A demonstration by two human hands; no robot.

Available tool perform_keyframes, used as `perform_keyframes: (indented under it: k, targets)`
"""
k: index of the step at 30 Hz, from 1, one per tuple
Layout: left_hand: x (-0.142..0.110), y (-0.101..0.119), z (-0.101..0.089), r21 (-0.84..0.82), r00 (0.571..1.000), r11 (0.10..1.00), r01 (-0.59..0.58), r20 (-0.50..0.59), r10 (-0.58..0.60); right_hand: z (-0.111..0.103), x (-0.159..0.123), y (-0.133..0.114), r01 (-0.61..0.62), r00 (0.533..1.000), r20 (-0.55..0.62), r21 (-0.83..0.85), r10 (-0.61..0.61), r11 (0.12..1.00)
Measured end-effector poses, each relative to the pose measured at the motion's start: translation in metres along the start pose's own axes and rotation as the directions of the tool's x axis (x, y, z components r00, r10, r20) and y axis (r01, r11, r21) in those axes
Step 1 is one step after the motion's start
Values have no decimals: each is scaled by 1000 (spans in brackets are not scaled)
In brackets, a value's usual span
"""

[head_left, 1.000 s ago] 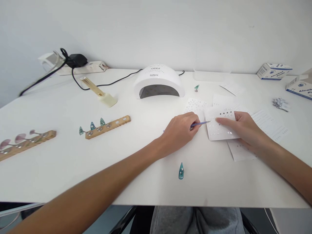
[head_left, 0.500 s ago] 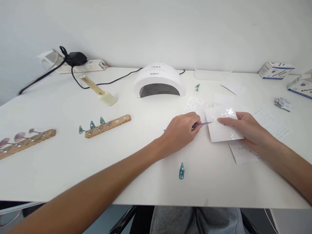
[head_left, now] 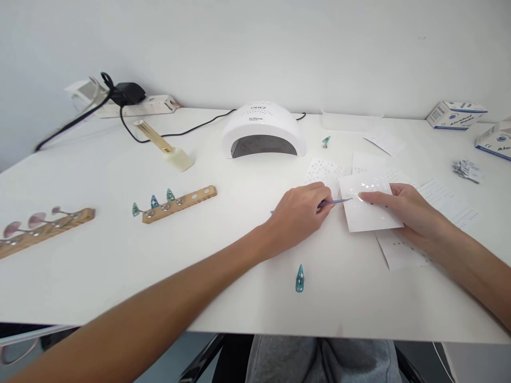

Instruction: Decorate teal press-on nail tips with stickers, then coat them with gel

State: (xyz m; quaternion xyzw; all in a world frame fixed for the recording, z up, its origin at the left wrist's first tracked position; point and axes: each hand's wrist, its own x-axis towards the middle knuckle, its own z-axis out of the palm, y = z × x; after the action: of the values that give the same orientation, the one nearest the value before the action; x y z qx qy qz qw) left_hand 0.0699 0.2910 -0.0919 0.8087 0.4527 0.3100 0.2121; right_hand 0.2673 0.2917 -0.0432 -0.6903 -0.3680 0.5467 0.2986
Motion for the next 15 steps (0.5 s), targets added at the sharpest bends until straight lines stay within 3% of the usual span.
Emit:
perform_keyframes:
  k: [15]
  targets:
    - [1,0,0,-3,999,999,54,-5,-54,-1,1,4,51,999,17,-1,-51,999]
